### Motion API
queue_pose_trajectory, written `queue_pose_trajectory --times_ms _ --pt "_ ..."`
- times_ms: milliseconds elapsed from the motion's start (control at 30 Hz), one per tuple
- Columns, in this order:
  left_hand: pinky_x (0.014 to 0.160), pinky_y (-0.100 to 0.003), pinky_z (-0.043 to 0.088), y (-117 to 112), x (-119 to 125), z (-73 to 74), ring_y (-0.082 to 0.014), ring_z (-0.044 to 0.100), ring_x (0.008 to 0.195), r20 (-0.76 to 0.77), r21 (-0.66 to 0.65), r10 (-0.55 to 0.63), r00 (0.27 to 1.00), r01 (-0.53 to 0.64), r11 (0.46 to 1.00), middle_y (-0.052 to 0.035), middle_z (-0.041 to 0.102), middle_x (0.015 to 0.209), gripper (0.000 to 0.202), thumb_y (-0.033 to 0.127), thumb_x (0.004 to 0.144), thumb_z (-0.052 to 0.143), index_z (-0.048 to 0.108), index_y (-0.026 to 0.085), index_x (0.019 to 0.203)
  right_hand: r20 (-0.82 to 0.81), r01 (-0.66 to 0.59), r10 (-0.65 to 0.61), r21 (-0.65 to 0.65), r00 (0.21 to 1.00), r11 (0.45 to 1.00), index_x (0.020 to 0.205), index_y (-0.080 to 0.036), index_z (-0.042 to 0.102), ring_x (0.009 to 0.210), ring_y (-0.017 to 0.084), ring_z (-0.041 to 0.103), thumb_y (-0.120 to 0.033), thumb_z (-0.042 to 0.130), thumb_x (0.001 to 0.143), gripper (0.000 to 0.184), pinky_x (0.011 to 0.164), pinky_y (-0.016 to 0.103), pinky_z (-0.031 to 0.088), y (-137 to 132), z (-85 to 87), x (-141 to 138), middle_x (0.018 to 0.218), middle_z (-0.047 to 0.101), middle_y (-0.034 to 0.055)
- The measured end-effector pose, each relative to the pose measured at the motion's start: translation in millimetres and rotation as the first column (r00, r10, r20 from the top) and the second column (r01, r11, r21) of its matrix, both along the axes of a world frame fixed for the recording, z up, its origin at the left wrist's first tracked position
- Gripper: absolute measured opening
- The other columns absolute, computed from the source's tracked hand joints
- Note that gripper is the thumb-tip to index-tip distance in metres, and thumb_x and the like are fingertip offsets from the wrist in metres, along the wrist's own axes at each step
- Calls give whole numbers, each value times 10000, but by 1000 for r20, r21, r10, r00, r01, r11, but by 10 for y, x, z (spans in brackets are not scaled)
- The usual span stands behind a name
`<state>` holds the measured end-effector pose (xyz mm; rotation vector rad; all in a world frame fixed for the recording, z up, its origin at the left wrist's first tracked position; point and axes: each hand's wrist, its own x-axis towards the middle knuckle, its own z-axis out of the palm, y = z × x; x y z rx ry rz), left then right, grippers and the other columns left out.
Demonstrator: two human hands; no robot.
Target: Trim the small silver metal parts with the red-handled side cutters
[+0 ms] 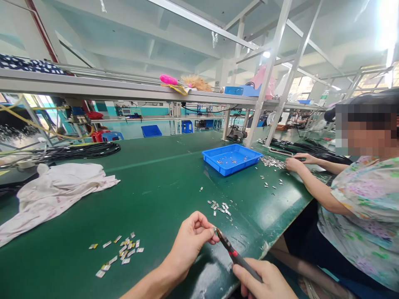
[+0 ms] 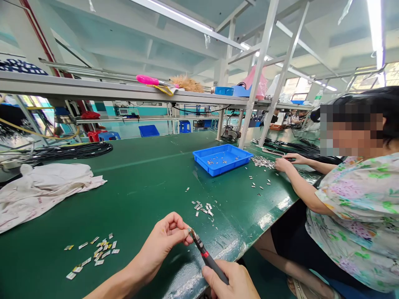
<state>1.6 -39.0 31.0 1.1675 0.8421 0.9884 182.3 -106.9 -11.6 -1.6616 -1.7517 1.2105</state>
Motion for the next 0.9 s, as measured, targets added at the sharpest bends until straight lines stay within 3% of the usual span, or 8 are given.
queue_pose_trajectory --times_ms 200,300,400,467,600,767,833,900 --pt "634 -264 460 13 4 -9 -148 599 623 -39 20 46 998 -45 999 -20 637 654 172 114 716 598 441 184 711 230 61 -92 139 969 988 765 -236 579 661 106 560 -618 318 830 467 594 188 371 -25 -75 -2 691 595 -27" --pt "634 -270 462 14 3 -20 -157 606 616 -68 30 58 996 -56 998 -28 640 638 158 127 715 603 455 181 703 384 30 -186 377 904 926 927 -326 614 701 95 612 -577 366 842 363 603 167 410 -33 -228 43 796 646 -55" --pt "637 -274 464 10 5 -34 -160 607 614 -81 47 61 995 -57 997 -30 640 625 139 128 711 601 472 178 703 520 -120 -406 713 751 691 990 -285 608 582 83 603 -539 443 830 343 487 166 410 -37 -361 78 744 626 -39" --pt "639 -275 468 5 7 -44 -160 608 614 -83 55 63 995 -58 997 -29 639 625 134 130 707 603 477 177 701 545 -259 -556 819 627 512 1000 -204 604 543 98 582 -521 481 814 387 463 190 413 -42 -376 74 696 584 -13" --pt "636 -270 470 -1 6 -64 -157 610 622 -89 75 63 994 -57 996 -24 636 639 130 131 710 600 479 178 699 548 -459 -712 818 439 347 988 -103 601 516 141 530 -499 521 775 457 460 263 406 -61 -266 21 675 536 33" --pt "642 -265 470 4 0 -62 -153 612 631 -98 92 52 994 -43 995 -19 634 636 129 129 721 593 475 179 705 552 -442 -737 814 390 376 1015 -109 603 509 152 525 -443 527 787 411 462 277 391 -82 -273 24 677 553 30" --pt "641 -264 470 6 2 -43 -146 604 618 -72 78 37 997 -31 996 -16 631 627 136 132 722 596 470 179 704 558 -358 -651 830 515 428 1002 -161 611 498 123 540 -465 487 822 375 461 238 388 -75 -332 50 667 573 4" --pt "636 -263 470 8 5 -20 -142 598 606 -44 60 25 999 -22 998 -16 630 618 147 134 718 606 467 179 701 551 -222 -465 777 693 589 969 -254 615 521 88 567 -496 433 852 325 468 189 377 -67 -356 61 686 611 -34"
